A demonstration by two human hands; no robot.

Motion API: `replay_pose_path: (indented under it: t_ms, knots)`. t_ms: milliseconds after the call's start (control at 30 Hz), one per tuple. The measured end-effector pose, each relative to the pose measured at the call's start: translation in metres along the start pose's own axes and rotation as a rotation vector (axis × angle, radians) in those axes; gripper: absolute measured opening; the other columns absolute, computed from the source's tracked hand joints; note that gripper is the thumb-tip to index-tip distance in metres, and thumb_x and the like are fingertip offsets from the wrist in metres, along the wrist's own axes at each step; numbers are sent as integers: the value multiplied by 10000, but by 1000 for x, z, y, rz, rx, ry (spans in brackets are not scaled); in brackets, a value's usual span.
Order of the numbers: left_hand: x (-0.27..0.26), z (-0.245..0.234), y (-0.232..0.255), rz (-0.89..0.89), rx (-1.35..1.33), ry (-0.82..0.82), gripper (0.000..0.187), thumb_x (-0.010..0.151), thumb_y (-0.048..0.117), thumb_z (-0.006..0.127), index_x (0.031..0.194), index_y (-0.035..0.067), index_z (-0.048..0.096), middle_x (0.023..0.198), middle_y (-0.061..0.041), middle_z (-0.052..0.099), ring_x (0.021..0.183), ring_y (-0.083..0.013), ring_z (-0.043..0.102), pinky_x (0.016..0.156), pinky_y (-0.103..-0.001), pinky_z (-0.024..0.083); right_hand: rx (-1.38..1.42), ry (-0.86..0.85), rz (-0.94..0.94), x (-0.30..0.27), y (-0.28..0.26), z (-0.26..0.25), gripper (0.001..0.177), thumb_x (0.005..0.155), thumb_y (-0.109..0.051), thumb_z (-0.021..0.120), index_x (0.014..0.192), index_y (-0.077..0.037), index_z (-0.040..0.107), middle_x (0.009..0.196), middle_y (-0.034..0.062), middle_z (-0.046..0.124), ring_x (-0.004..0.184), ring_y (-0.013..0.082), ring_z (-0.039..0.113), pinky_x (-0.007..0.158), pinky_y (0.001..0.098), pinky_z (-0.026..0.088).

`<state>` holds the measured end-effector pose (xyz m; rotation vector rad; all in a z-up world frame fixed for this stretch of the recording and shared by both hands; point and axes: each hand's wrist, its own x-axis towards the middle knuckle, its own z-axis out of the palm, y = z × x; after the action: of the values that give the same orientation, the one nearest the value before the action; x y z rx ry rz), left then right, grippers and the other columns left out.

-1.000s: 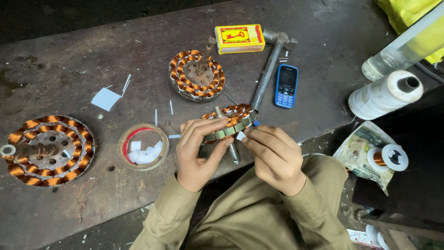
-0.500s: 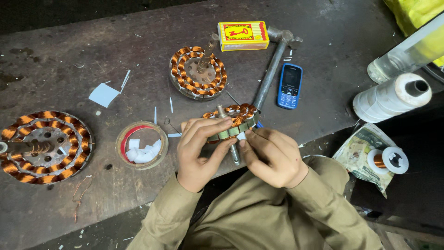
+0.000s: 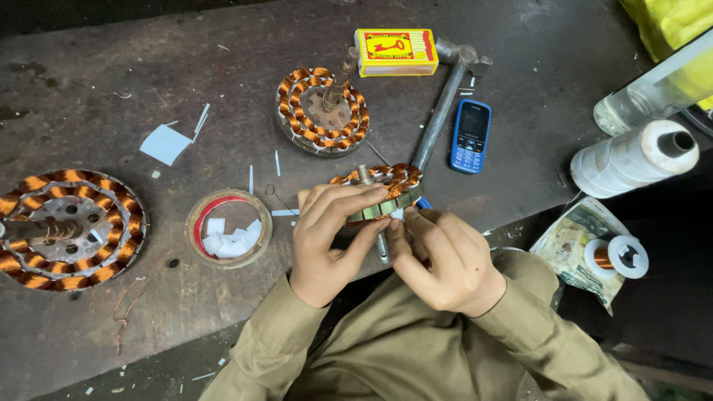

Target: The person inserts small white insulating pieces into the slots of a copper-wound stator using their fingers and a blue screwdriver. They repeatedly adjust the stator and use the tool to push the pieces into place.

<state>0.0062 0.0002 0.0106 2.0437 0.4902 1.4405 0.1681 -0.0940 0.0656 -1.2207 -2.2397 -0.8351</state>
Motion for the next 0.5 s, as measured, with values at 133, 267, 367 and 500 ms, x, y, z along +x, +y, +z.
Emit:
replay_pose_path:
  t_ms: [133, 267, 367, 500]
  knots:
    - [0, 2, -1, -2, 2, -2, 387, 862, 119, 838, 1220, 121, 691, 1220, -15, 722, 1086, -215, 661, 930, -345, 416, 41, 33, 36, -4, 1, 2, 191, 800, 54, 796, 959, 57, 690, 984, 213, 683, 791, 288, 675, 627, 353, 544]
    - [1, 3, 0, 1, -11, 14, 381, 868, 134, 843, 1217, 128, 690, 1212, -14, 721, 1077, -211, 659, 921, -344, 417, 262, 54, 208, -5, 5, -1, 295, 714, 73, 711, 1008, 59, 701, 968, 168, 662, 817, 300, 683, 673, 382, 564]
    - [0, 3, 0, -1, -21, 19, 381, 877, 134, 838, 1228, 134, 689, 1219, -17, 721, 1083, -207, 664, 929, -344, 423, 247, 14, 194, -4, 5, -4, 295, 726, 67, 720, 1021, 60, 704, 981, 161, 657, 819, 288, 674, 666, 371, 555]
    - [0, 3, -1, -6, -18, 4, 390, 873, 132, 838, 1235, 134, 694, 1200, -17, 721, 1073, -209, 661, 925, -347, 420, 134, -56, 112, 0, 2, -8, 278, 738, 59, 736, 1015, 64, 716, 999, 169, 672, 791, 262, 657, 624, 356, 531]
